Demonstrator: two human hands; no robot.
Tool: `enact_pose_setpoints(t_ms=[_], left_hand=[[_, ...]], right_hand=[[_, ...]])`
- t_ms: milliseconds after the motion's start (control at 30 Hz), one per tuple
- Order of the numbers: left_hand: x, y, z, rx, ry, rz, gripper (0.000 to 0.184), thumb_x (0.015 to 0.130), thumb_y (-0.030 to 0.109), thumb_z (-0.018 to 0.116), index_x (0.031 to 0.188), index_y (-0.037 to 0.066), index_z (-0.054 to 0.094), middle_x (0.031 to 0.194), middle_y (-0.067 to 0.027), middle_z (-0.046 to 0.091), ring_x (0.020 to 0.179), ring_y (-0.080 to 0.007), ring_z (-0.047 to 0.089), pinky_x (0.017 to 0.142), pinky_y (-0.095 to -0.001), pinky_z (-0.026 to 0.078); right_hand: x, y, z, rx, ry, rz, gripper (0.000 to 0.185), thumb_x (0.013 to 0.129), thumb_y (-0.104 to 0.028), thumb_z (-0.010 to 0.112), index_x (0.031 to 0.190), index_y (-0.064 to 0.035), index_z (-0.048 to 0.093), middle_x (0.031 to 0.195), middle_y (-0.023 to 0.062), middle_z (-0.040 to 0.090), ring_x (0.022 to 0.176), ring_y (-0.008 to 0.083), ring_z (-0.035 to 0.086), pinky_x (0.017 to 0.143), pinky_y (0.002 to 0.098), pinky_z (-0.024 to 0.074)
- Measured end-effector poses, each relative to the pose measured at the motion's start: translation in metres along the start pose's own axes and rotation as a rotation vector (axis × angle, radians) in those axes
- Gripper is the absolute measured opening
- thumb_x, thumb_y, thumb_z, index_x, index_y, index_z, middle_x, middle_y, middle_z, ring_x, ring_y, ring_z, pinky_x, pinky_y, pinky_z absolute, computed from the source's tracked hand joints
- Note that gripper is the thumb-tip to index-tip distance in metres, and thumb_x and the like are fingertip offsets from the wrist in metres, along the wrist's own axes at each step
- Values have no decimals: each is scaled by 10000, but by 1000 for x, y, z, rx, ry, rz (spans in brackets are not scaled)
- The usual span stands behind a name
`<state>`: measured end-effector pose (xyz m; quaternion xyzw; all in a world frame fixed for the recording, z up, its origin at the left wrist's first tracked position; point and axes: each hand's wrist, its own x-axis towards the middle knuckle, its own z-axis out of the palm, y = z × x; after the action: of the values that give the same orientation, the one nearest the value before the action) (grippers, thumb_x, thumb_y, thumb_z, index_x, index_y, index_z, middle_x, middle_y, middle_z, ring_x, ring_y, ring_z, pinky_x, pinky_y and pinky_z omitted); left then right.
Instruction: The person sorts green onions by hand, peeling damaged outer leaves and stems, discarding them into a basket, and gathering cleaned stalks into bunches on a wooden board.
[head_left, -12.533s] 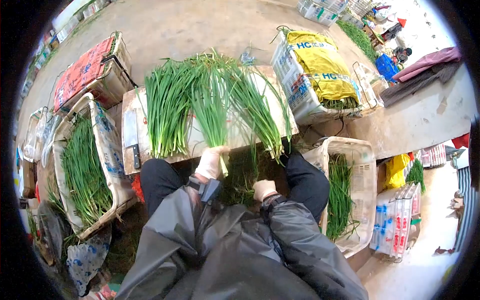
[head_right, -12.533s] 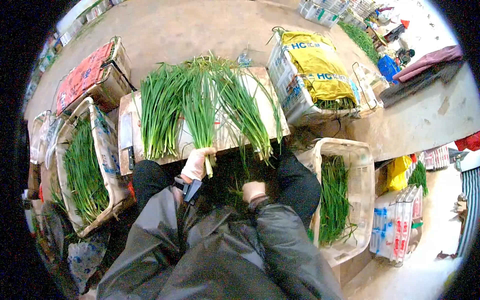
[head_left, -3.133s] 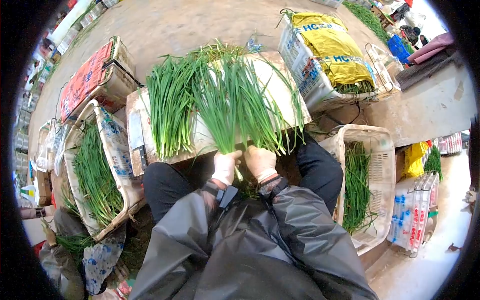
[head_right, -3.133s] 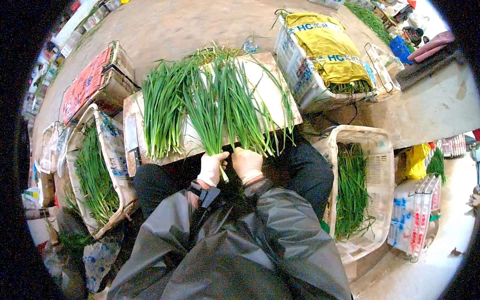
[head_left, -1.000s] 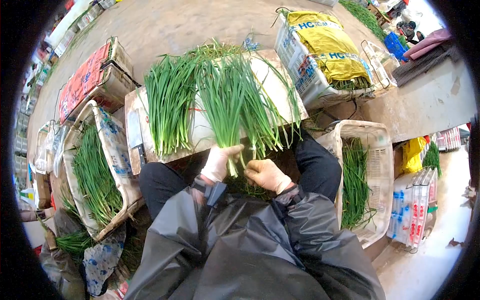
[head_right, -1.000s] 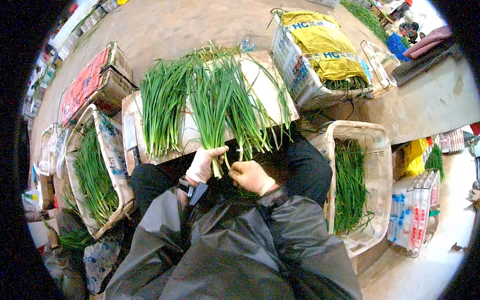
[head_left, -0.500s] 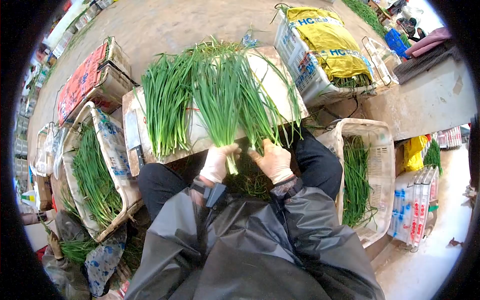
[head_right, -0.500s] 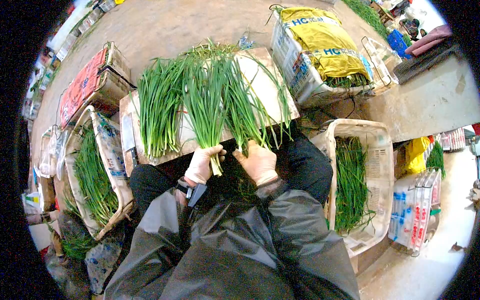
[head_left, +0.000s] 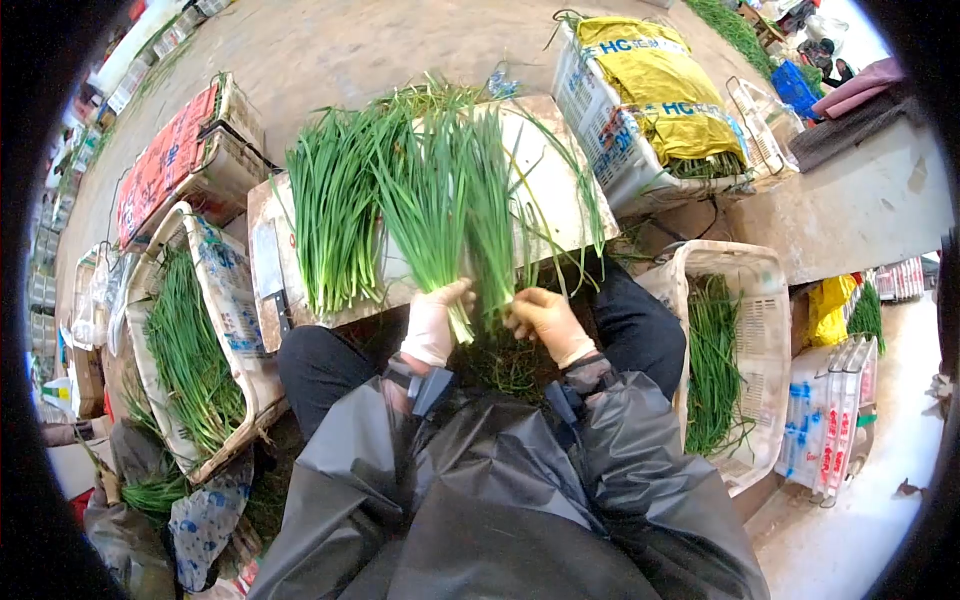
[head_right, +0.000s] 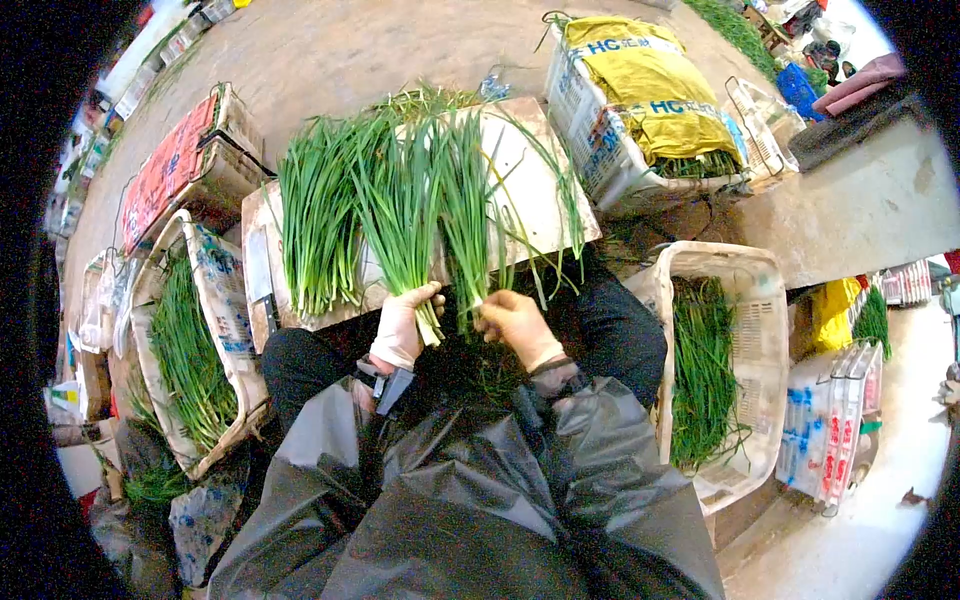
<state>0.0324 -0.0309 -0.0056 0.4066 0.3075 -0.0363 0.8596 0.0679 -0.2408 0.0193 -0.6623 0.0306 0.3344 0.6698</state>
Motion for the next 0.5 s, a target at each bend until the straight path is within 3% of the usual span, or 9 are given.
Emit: enact_pose_setpoints(t_ms=[100,333,500], left_hand=[[2,-2,-1,27,6,8,142,873,62,741,986,-13,697,828,-77,716,676,-175,683,613,-287,543],[-2,-18,-6,138,-81,-56,184,906,97,691,1050,-15,721,880,-70,736,702,-173,672,629,-285,531],[-2,-19,-8,25,-182,-99,229,911,84,672,1121,-4,695,931,-86,733,714,-203,674,655,-321,555]], right_hand=[[0,8,2,-35,25,67,193,954,-229,632,996,-48,684,872,50,734,629,89,617,554,229,427],[-5,0,8,58,-57,-24,330,1022,-283,609,1221,-21,599,856,65,727,571,87,595,514,207,396],[-7,6,19,49,-180,-55,300,1026,-289,595,1173,-29,618,859,66,730,574,89,593,528,217,426]])
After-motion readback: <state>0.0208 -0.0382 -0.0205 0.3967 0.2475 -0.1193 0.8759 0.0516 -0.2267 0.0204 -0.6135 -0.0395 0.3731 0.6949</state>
